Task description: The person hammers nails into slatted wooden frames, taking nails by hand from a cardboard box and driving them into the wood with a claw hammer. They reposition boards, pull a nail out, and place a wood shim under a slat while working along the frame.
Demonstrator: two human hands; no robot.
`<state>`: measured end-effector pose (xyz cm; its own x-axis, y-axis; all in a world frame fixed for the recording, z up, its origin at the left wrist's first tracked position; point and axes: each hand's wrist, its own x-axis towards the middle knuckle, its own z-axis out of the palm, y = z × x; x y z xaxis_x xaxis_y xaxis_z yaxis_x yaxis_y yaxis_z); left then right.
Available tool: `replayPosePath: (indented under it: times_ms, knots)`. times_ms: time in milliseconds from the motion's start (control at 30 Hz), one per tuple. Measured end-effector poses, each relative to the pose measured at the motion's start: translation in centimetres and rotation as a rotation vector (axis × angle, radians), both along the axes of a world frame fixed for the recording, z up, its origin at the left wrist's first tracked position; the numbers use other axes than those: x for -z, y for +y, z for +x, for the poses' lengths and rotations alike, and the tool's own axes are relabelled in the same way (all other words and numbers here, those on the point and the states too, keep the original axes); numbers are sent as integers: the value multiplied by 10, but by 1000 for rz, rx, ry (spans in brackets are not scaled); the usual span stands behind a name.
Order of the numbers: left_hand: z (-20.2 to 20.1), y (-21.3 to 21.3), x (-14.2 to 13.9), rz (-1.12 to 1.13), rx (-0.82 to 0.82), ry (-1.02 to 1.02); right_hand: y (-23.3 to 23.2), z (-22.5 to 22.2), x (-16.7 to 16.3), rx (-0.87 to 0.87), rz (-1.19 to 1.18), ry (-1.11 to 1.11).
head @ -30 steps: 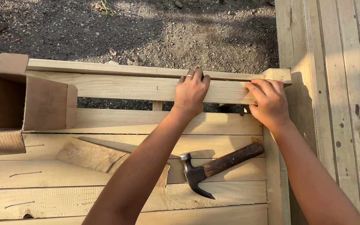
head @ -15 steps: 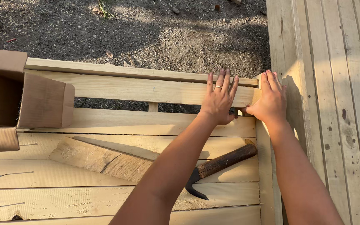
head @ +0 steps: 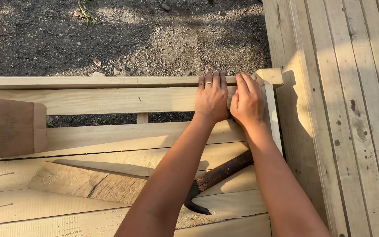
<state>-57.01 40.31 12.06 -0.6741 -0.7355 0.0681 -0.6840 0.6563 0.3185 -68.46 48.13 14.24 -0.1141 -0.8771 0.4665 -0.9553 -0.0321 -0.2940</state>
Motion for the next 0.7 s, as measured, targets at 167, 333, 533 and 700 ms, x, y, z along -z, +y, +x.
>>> replayPosePath:
  times_ms: [167,333,533,700]
  knots:
    - [0,-2,6,-111,-44,147,-21,-13,13,11,51,247]
    - [-1,-4,5,-83,-3,116,-18,-16,11,2,77,169]
    - [-1,-5,-7,-103,14,109,-22,-15,10,-2,-3,188]
    - [0,-7,-9,-100,28,50,-22,-19,15,-7,-3,165]
